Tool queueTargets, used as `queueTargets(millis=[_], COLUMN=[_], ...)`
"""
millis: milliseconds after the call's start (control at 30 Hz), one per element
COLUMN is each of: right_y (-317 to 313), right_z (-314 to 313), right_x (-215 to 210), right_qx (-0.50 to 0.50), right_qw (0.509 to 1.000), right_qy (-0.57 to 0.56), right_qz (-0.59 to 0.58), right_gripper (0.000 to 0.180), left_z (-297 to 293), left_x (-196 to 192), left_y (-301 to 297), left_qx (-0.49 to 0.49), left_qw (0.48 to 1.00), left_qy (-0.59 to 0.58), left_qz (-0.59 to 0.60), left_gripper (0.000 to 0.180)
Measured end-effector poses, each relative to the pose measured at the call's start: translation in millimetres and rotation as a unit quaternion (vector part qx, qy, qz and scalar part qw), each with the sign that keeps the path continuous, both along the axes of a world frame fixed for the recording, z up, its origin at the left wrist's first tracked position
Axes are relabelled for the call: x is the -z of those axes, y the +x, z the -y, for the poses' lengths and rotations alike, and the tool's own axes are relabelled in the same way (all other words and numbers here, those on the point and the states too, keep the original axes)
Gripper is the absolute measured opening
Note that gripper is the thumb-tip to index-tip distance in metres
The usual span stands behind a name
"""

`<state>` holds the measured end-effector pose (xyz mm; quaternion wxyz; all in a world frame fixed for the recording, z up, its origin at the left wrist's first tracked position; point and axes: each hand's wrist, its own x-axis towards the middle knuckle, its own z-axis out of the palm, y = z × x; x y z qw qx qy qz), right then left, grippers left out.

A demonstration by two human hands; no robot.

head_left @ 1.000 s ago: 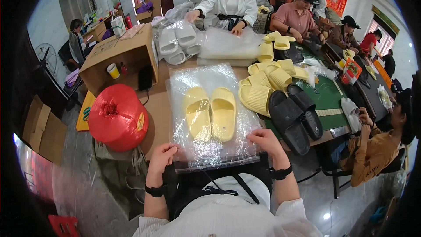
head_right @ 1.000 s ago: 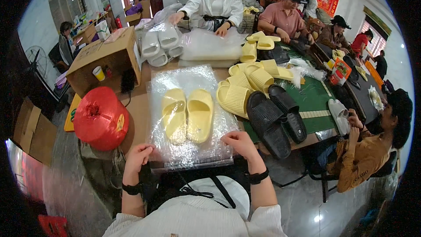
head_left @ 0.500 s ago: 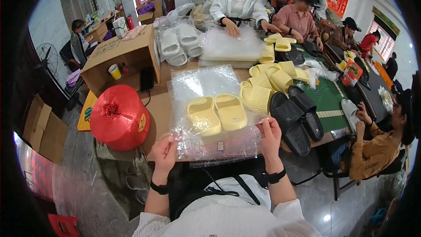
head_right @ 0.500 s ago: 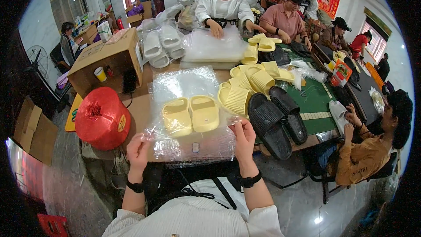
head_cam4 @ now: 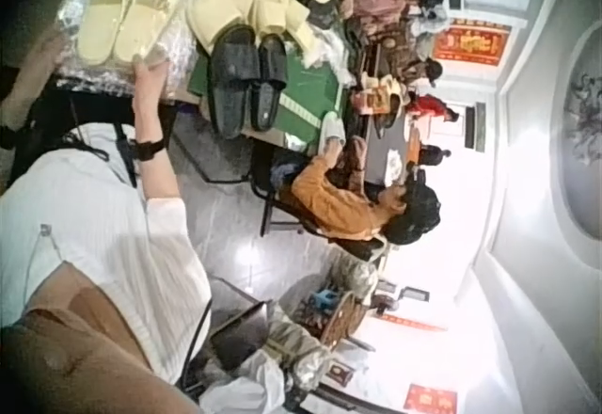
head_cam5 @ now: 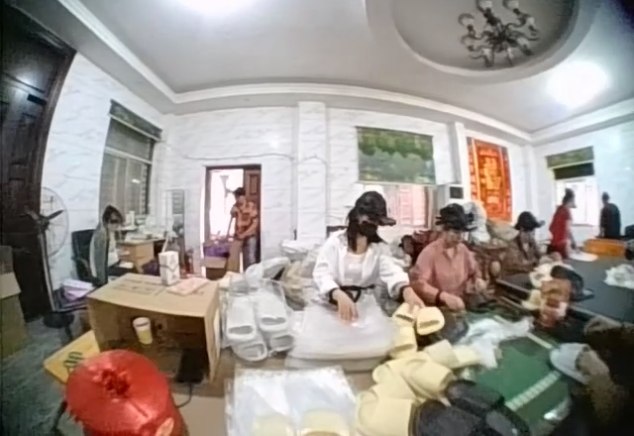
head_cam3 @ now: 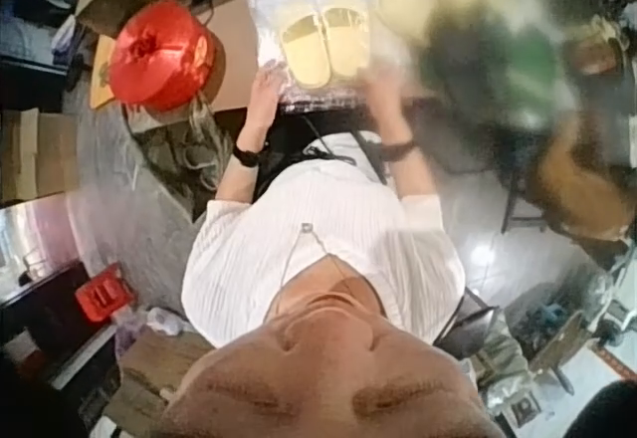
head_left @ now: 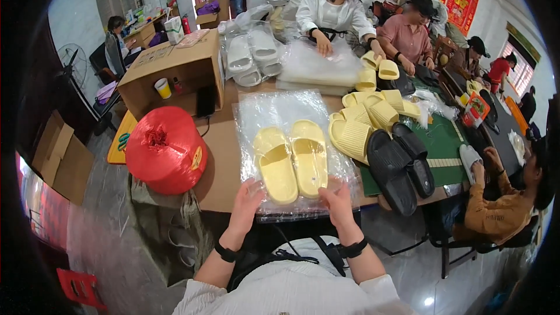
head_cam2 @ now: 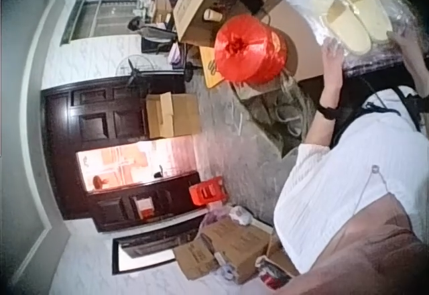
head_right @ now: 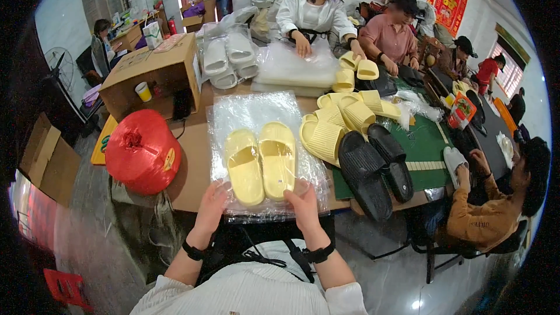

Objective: The recorder is placing pairs of sandals into clear plastic bags at a manufacturing workstation.

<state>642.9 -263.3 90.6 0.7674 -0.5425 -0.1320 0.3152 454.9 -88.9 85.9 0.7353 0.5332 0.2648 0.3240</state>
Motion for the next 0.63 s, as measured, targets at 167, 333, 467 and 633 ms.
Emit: queueTargets(millis=[167, 333, 467, 633], right_y=[-21.8, -38.3, -53.0, -76.2], right_z=[-0.9, -6.7, -16.9, -20.6], right_x=[-15.0, -23.4, -22.6, -24.8], right_qx=[-0.013, 0.076, 0.105, -0.083], right_qw=[0.995, 0.957, 0.849, 0.843], right_qy=[0.047, -0.056, -0.121, -0.076], right_qz=[0.092, 0.274, 0.503, 0.527], right_gripper=[0.063, 0.059, 0.064, 0.054], left_z=[-10.7, 2.5, 18.4, 7.6], left_x=[-21.6, -40.7, -54.2, -37.6], left_y=[-4.4, 0.2, -2.2, -29.4], left_qx=[0.130, 0.086, 0.091, 0.168], left_qw=[0.989, 0.984, 0.977, 0.984], left_qy=[-0.040, -0.150, -0.150, -0.041], left_qz=[-0.057, 0.052, 0.124, -0.030], left_gripper=[0.040, 0.039, 0.041, 0.055])
